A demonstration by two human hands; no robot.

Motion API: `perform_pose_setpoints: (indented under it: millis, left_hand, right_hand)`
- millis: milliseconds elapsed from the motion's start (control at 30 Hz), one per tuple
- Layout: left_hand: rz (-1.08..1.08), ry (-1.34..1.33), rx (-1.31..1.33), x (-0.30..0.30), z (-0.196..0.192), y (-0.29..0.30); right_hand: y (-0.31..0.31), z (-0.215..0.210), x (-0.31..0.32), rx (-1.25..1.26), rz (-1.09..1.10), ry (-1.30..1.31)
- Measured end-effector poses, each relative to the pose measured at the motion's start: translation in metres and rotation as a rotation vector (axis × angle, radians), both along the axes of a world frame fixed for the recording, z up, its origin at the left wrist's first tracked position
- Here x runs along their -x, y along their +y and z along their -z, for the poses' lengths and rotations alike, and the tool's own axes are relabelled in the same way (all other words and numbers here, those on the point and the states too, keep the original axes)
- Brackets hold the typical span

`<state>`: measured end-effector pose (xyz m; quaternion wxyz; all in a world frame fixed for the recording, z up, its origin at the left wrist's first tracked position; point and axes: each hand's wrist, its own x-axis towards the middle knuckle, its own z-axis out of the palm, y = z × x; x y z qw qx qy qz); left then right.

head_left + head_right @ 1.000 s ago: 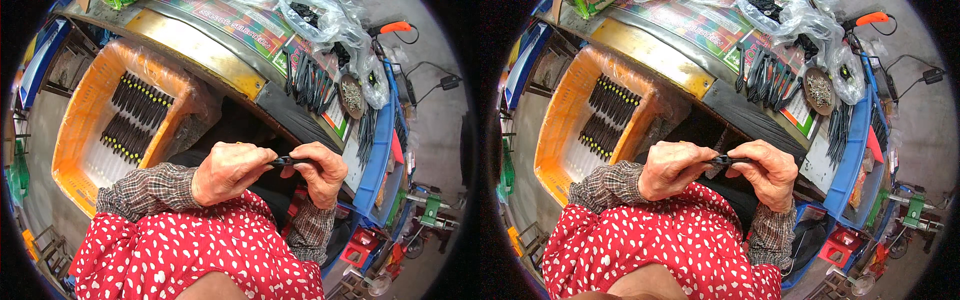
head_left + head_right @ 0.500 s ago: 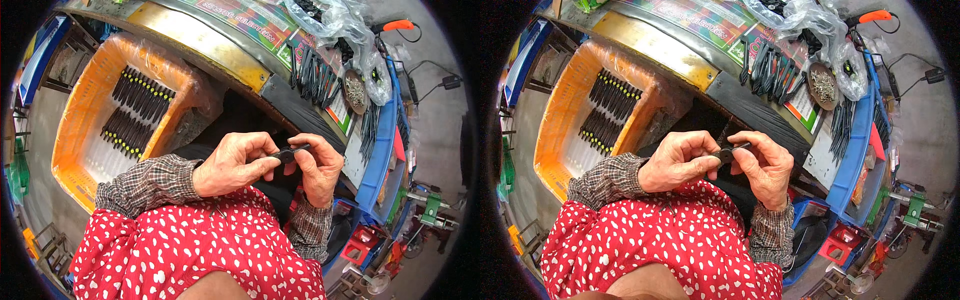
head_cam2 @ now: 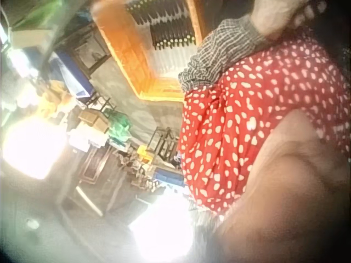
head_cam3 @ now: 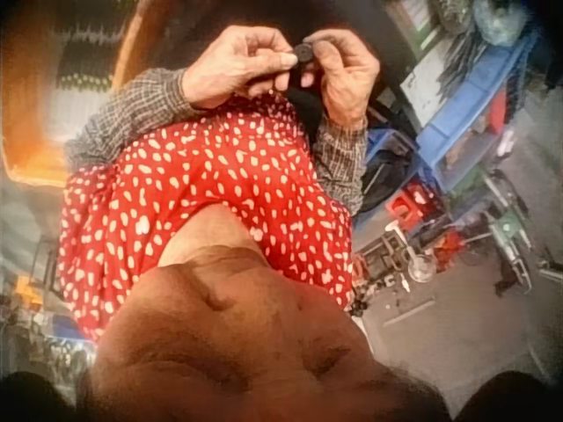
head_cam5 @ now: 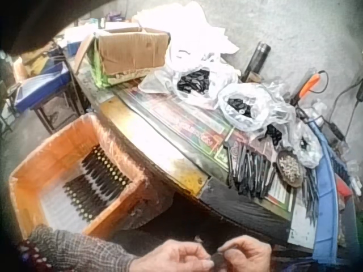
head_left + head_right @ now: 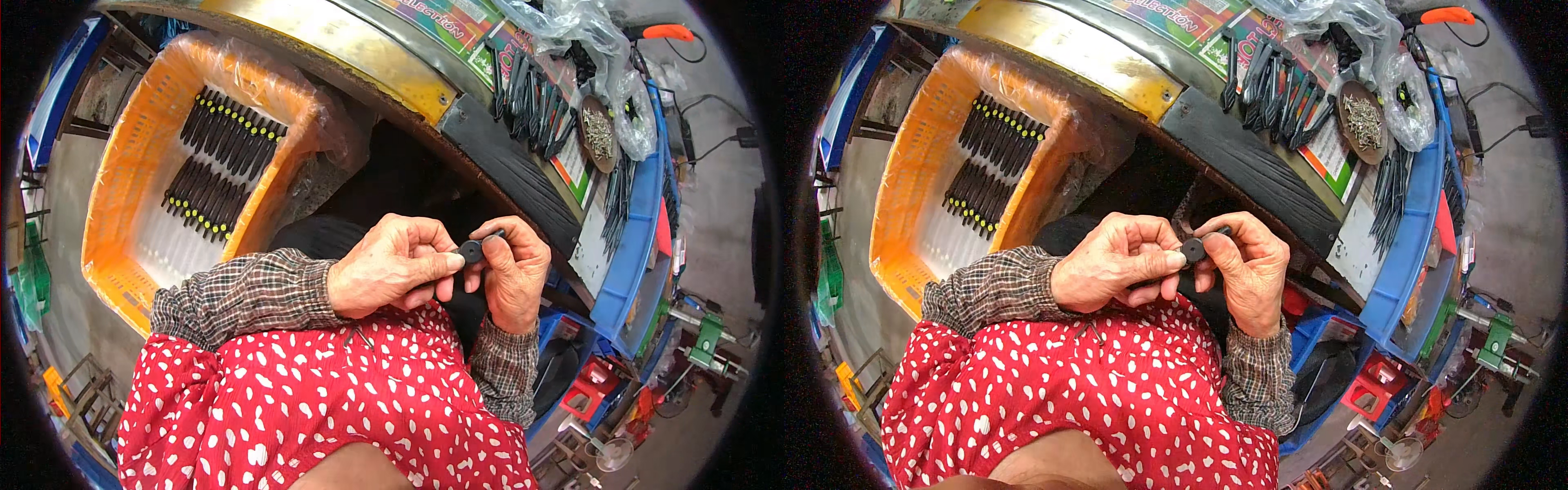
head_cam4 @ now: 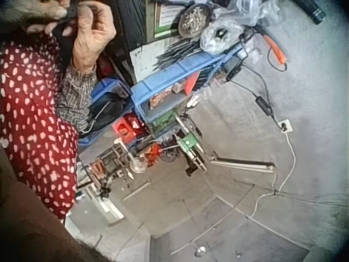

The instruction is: The person assembles small black plastic components by hand at a workshop bench, using tweezers and a small metal tool to manipulate screws and pins.

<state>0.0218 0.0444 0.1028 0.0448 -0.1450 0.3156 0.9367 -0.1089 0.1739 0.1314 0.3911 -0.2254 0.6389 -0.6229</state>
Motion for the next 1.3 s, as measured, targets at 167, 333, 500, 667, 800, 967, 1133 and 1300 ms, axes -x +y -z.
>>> perform_pose_setpoints:
  millis: [167, 333, 500, 667, 800, 967, 1133, 1300]
  left_hand:
    - [0.036, -0.034, 0.017, 0.001, -0.001, -0.001]
    - [0.037, -0.075, 0.019, 0.003, -0.003, -0.001]
    - [0.012, -0.087, 0.006, 0.006, 0.0, 0.001]
    - [0.024, -0.052, 0.004, 0.012, -0.001, -0.001]
    - [0.018, -0.01, 0.209, 0.017, -0.013, -0.006]
    - [-0.019, 0.02, 0.33, 0.019, -0.021, -0.012]
    - [-0.049, 0.052, 0.386, 0.028, -0.022, -0.016]
    - [-0.091, 0.024, 0.396, 0.038, -0.027, -0.02]
  right_hand:
    - [0.003, 0.006, -0.001, 0.006, 0.032, 0.004]
    - [0.004, 0.01, -0.001, 0.025, 0.021, -0.041]
    - [0.007, 0.02, 0.001, 0.015, 0.035, -0.026]
    - [0.009, 0.013, 0.003, 0.039, 0.047, -0.031]
    - [0.007, -0.003, 0.004, 0.022, 0.041, 0.071]
    - [0.011, -0.036, 0.029, -0.038, 0.031, 0.262]
    - [0.023, -0.042, 0.082, -0.177, 0.312, 0.783]
    - [0.02, -0.041, 0.135, -0.374, 0.353, 1.334]
